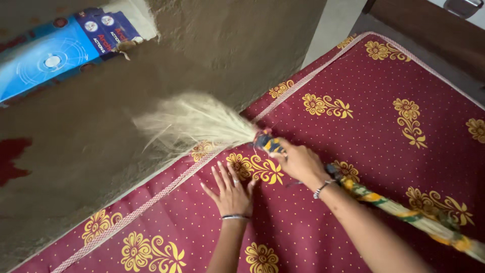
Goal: The person sweeps a maroon patterned mattress with a traditional straw broom, moving systematically across the surface and along the edges. The person also lifts the mattress slightly to sweep underneath it.
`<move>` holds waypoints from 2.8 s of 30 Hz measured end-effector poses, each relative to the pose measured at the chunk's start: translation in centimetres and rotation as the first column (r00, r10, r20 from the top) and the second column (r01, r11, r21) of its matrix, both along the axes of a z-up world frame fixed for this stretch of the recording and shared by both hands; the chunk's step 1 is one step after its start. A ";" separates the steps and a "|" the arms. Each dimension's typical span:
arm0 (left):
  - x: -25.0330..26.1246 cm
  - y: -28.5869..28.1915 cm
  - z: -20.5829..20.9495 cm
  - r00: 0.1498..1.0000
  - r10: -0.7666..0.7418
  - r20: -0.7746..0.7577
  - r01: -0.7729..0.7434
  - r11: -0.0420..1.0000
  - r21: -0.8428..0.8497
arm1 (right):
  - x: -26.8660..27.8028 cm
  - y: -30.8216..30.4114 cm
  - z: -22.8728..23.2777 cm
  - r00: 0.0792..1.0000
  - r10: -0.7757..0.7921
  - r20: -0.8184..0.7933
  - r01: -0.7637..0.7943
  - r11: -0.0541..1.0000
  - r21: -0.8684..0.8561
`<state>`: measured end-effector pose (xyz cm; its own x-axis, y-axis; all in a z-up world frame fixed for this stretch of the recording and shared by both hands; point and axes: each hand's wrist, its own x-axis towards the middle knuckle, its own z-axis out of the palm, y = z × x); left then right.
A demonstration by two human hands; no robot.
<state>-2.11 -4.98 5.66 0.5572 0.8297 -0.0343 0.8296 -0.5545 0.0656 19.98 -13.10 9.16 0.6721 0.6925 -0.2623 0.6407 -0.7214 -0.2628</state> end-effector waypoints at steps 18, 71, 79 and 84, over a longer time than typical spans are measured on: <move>2.0 -0.9 2.1 0.916 -0.089 -0.390 0.001 0.976 -0.220 | 11.5 -3.2 2.7 0.964 -0.130 0.230 0.128 0.992 0.023; 2.6 0.0 -0.5 0.906 -0.123 -0.406 0.024 0.970 -0.241 | 13.1 -21.3 -1.2 0.872 -0.488 0.031 0.487 0.873 0.034; -0.7 -2.5 2.5 0.957 -0.128 -0.258 0.008 0.907 -0.422 | -3.1 -29.6 -6.2 0.851 -0.523 0.051 0.520 0.824 -0.227; -0.1 -7.1 3.7 0.959 -0.149 -0.239 0.002 0.853 -0.523 | -2.5 -31.6 -7.1 0.613 -0.736 -0.287 0.788 0.596 0.155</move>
<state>-2.20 -12.12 9.36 0.5269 0.6071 -0.5949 0.8132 -0.5636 0.1451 17.45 -44.69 2.06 0.9427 0.0018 -0.3337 -0.1910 -0.8171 -0.5439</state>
